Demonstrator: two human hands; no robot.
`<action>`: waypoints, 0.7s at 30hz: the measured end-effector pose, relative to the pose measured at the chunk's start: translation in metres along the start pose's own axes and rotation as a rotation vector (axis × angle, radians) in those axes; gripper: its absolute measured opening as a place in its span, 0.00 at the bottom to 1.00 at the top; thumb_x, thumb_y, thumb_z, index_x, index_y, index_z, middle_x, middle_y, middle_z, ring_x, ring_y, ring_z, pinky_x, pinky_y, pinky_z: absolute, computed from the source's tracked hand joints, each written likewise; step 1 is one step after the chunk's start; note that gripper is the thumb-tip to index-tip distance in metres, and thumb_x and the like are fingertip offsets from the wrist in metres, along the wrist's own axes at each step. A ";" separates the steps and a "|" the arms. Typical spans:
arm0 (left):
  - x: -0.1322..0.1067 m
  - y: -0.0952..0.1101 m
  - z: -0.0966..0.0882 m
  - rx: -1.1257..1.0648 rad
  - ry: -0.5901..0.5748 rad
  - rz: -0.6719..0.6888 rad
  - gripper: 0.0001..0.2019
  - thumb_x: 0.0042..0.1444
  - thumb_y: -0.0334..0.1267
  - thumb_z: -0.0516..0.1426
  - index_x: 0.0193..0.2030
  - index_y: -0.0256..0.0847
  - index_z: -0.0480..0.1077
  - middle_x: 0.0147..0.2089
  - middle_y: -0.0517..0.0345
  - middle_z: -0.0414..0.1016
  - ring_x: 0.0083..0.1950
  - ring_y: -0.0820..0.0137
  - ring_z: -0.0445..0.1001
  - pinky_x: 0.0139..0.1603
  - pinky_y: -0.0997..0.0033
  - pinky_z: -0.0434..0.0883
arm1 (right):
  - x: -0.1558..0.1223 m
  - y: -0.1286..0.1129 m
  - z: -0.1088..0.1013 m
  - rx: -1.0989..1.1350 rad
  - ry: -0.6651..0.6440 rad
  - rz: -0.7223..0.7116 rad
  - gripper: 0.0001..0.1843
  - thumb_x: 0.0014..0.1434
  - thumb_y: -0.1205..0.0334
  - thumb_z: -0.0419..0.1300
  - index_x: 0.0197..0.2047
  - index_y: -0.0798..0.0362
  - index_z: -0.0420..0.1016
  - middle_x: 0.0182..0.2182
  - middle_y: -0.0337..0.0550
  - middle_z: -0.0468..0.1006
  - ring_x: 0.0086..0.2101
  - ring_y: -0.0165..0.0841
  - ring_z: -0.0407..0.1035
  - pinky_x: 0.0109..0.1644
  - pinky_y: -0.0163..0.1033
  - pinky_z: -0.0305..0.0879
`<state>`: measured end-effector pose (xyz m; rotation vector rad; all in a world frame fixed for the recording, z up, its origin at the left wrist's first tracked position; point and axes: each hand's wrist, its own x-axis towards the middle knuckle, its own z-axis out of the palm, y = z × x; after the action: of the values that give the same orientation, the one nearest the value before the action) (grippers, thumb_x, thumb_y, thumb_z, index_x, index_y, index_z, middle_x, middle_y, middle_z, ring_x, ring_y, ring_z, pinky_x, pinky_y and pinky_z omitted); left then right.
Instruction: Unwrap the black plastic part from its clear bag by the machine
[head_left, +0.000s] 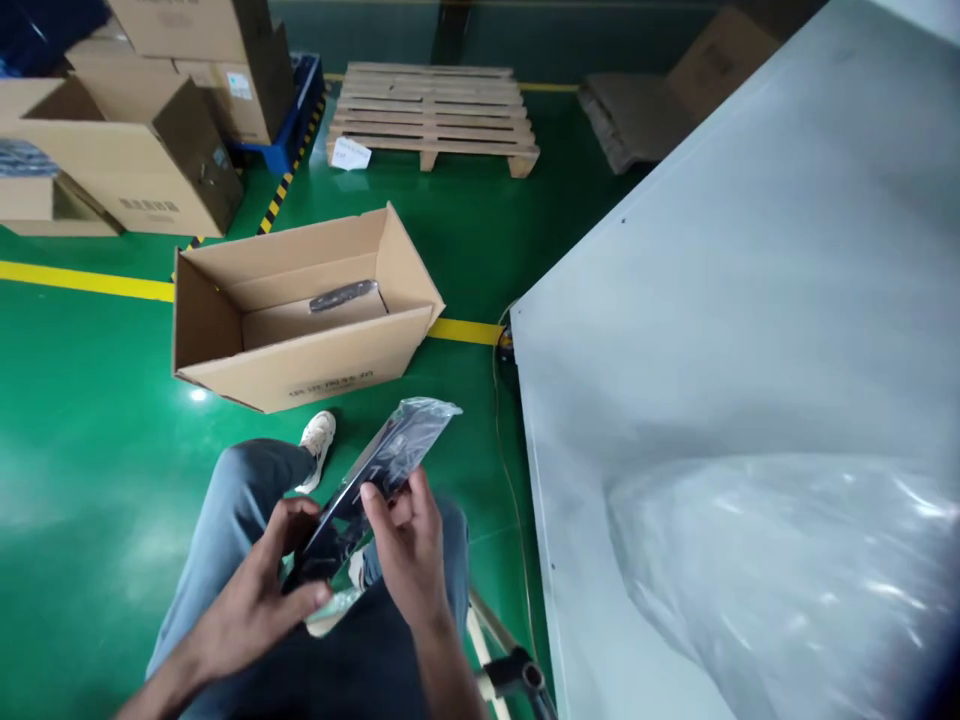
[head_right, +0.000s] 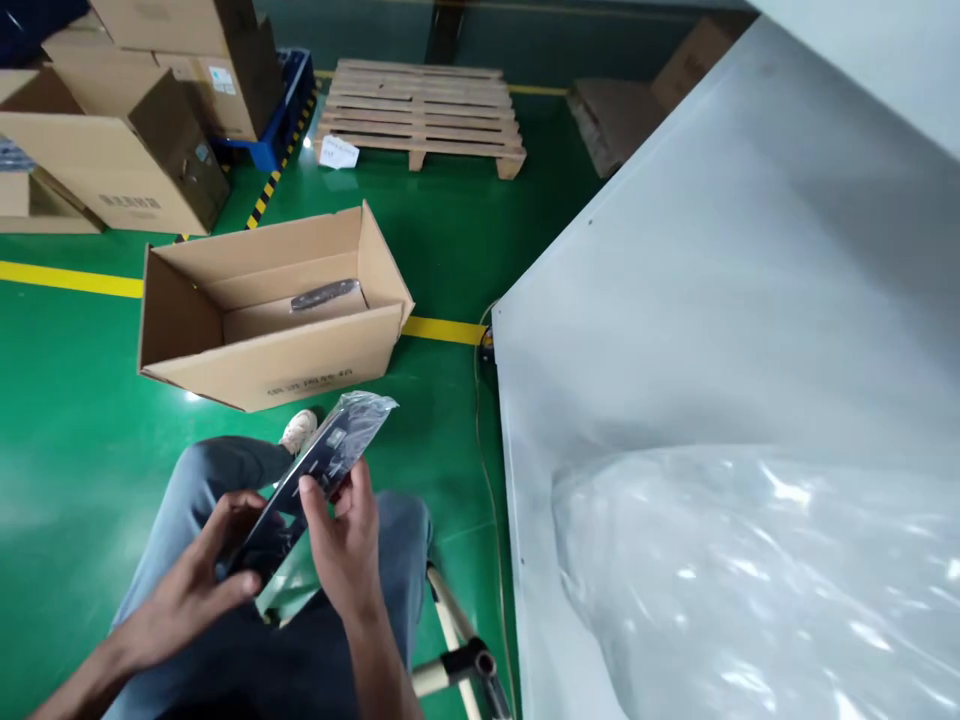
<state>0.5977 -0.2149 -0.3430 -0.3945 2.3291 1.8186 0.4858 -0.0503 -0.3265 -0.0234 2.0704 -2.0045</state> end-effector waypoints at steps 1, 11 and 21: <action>-0.001 0.006 -0.002 -0.114 -0.065 -0.066 0.32 0.61 0.61 0.64 0.67 0.48 0.67 0.58 0.43 0.78 0.58 0.52 0.80 0.56 0.53 0.81 | -0.008 -0.001 0.001 -0.009 -0.038 -0.014 0.16 0.67 0.50 0.62 0.52 0.48 0.75 0.41 0.44 0.87 0.40 0.39 0.82 0.45 0.43 0.82; -0.020 0.021 0.032 -0.073 0.111 -0.171 0.31 0.65 0.59 0.61 0.68 0.43 0.70 0.50 0.50 0.82 0.51 0.57 0.79 0.55 0.59 0.77 | -0.043 -0.002 0.003 -0.416 0.115 -0.179 0.11 0.66 0.55 0.61 0.45 0.51 0.80 0.34 0.47 0.85 0.35 0.38 0.80 0.43 0.43 0.78; -0.033 0.043 0.015 -0.717 0.084 -0.502 0.36 0.56 0.68 0.63 0.54 0.34 0.79 0.53 0.42 0.83 0.60 0.48 0.78 0.62 0.53 0.75 | -0.045 -0.005 -0.018 0.051 -0.031 0.108 0.16 0.63 0.44 0.67 0.41 0.49 0.80 0.26 0.40 0.81 0.29 0.36 0.78 0.41 0.42 0.78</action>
<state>0.6152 -0.1870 -0.2974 -1.0418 1.3414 2.2951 0.5253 -0.0241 -0.3133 0.0659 1.9580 -1.9786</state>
